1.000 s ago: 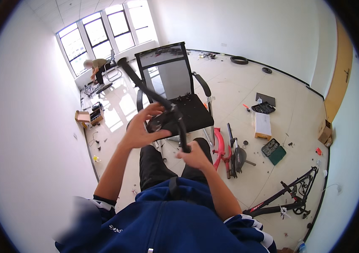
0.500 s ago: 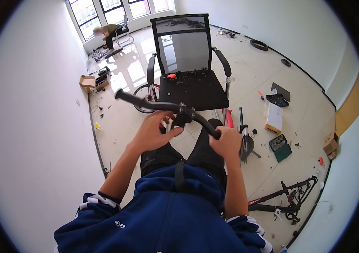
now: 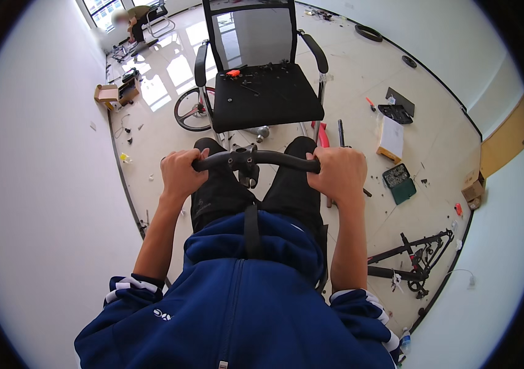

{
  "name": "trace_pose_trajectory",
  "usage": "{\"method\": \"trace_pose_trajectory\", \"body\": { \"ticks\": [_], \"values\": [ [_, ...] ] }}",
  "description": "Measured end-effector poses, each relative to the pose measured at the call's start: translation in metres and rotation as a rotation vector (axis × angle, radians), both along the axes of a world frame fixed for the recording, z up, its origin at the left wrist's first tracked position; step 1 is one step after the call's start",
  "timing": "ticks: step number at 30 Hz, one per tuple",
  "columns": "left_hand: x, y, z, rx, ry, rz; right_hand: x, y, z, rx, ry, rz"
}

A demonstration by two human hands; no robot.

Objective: The person assembles a bicycle handlebar by attaching a stem clamp and tightening it with an Allen key. They insert bolts, align the clamp, and secure the handlebar to the stem on a workbench.

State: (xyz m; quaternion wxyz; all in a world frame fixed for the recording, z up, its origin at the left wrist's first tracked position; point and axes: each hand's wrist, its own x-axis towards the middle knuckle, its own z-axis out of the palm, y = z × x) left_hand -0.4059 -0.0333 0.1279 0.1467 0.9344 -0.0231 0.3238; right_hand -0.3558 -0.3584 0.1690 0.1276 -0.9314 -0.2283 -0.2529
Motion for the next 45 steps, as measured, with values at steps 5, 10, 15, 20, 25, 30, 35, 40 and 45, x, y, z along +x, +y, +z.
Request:
{"method": "trace_pose_trajectory", "body": {
  "ticks": [5, 10, 15, 20, 25, 30, 35, 40, 45],
  "values": [
    [0.004, -0.007, 0.017, 0.066, -0.242, -0.081, 0.008, -0.020, -0.002, 0.037, 0.007, -0.033],
    [0.013, -0.006, 0.054, 0.276, -0.405, -0.139, 0.029, -0.067, -0.046, 0.189, 0.110, -0.195],
    [-0.006, 0.078, 0.026, -0.172, -0.170, 0.141, 0.062, -0.083, -0.107, 1.533, 0.648, 0.052],
    [0.001, 0.057, 0.024, -0.281, -0.047, 0.137, 0.032, -0.010, -0.093, 1.920, 0.658, 0.427],
    [-0.002, 0.030, 0.030, -0.437, 0.039, -0.075, 0.036, -0.004, -0.109, 1.310, 0.681, 0.100],
    [-0.005, 0.009, 0.031, -0.480, 0.052, -0.219, 0.019, 0.033, -0.108, 1.430, 0.848, 0.281],
    [-0.004, 0.007, 0.026, -0.494, 0.182, -0.209, 0.013, 0.019, -0.081, 1.506, 0.861, 0.413],
    [-0.004, 0.017, 0.021, -0.524, 0.234, -0.184, 0.017, -0.017, -0.057, 1.488, 0.751, 1.183],
    [-0.004, 0.024, 0.010, -0.565, 0.335, -0.195, 0.022, -0.103, 0.023, 1.874, 0.121, 0.557]
  ]
}}
